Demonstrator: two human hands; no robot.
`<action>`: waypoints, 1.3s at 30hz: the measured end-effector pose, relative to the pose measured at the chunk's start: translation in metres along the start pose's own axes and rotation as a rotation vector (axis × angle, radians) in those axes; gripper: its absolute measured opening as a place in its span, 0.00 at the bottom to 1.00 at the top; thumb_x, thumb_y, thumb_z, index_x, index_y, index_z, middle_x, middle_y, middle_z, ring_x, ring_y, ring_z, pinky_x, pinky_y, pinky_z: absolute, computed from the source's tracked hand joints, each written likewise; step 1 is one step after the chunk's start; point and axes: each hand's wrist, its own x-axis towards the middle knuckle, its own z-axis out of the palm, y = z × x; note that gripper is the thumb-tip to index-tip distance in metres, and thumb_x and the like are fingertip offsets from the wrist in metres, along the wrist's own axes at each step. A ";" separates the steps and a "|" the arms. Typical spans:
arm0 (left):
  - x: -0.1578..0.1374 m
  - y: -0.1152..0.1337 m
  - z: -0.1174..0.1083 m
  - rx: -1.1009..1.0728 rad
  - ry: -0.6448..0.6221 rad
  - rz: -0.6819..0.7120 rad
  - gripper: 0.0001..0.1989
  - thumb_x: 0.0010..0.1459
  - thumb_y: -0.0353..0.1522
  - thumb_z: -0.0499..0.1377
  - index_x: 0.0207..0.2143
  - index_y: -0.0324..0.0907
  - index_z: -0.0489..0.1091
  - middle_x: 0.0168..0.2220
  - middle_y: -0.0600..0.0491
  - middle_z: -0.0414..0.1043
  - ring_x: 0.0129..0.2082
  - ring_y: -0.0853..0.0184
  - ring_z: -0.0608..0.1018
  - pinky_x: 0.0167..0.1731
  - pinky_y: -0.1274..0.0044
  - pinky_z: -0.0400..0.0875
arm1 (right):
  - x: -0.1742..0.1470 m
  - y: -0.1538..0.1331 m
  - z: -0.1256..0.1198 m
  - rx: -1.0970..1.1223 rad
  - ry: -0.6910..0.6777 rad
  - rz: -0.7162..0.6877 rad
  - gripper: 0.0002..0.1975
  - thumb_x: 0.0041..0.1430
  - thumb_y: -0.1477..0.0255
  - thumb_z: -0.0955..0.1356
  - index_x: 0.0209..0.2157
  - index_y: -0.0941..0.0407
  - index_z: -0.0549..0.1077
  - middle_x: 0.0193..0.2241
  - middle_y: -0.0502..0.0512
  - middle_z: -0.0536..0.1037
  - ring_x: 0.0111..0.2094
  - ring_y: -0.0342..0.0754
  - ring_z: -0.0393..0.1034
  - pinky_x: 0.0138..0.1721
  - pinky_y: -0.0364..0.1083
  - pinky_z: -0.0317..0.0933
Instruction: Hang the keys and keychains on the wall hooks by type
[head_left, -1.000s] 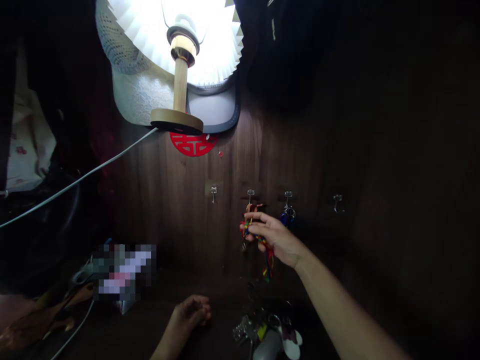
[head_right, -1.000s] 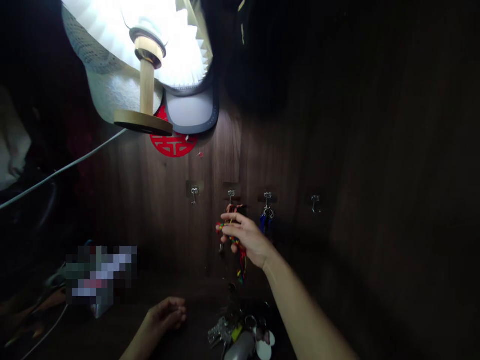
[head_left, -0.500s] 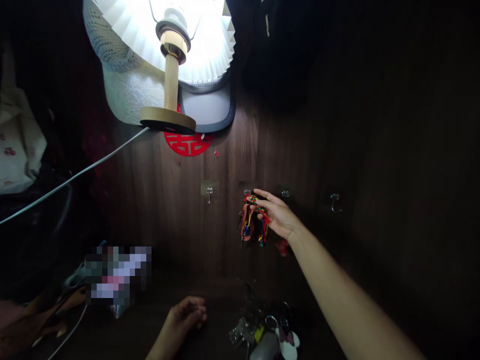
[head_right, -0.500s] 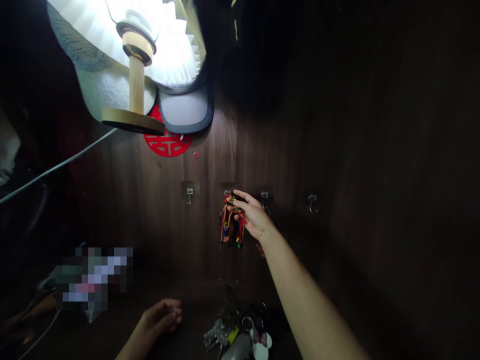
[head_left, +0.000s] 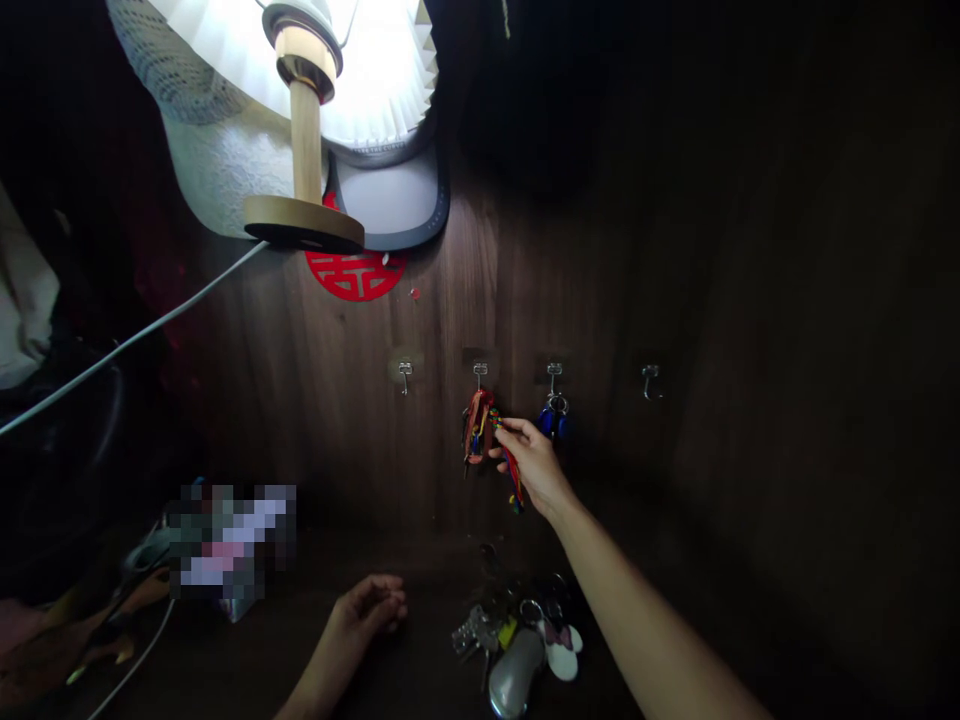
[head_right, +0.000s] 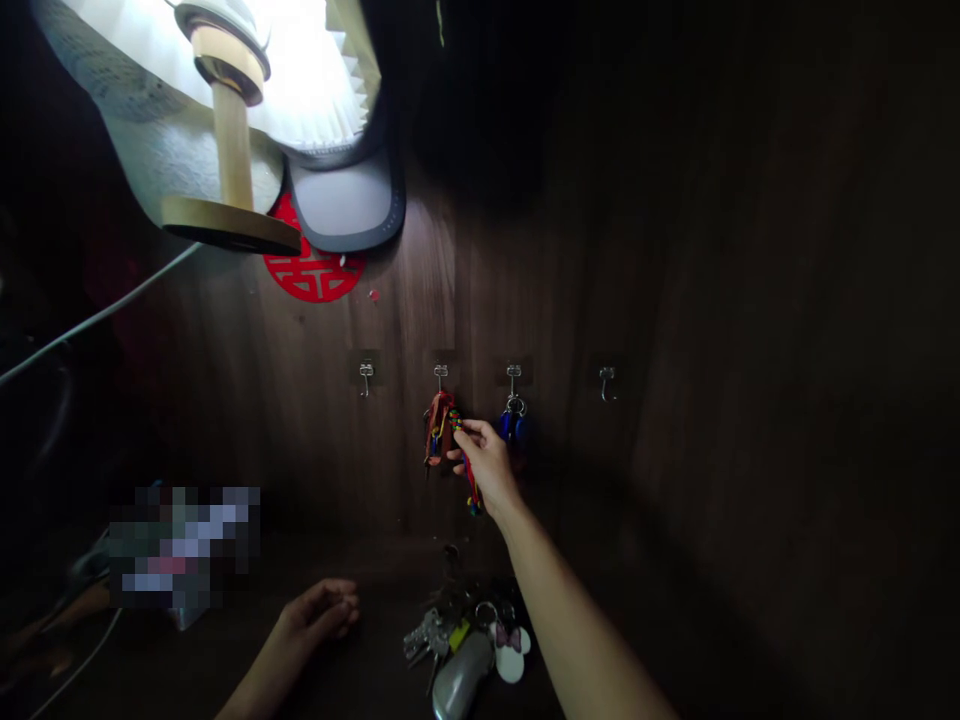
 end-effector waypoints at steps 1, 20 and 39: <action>-0.001 0.000 0.000 0.008 0.001 0.008 0.22 0.36 0.46 0.68 0.31 0.40 0.72 0.27 0.53 0.75 0.29 0.65 0.76 0.29 0.77 0.68 | -0.001 0.007 0.001 -0.003 0.006 0.010 0.15 0.44 0.67 0.71 0.35 0.55 0.67 0.25 0.46 0.73 0.22 0.40 0.70 0.16 0.37 0.60; -0.008 0.005 0.003 0.090 -0.006 0.034 0.23 0.37 0.46 0.67 0.31 0.39 0.72 0.28 0.52 0.75 0.30 0.65 0.76 0.31 0.77 0.70 | -0.067 0.086 -0.039 -0.146 -0.012 0.177 0.19 0.40 0.65 0.72 0.36 0.55 0.68 0.26 0.47 0.75 0.23 0.42 0.73 0.24 0.40 0.65; -0.013 0.009 0.011 0.436 -0.097 0.075 0.14 0.47 0.41 0.61 0.33 0.42 0.75 0.29 0.53 0.77 0.32 0.64 0.76 0.35 0.78 0.67 | -0.123 0.089 -0.108 -0.513 -0.203 0.108 0.08 0.47 0.71 0.65 0.32 0.54 0.73 0.27 0.50 0.75 0.27 0.47 0.72 0.30 0.45 0.65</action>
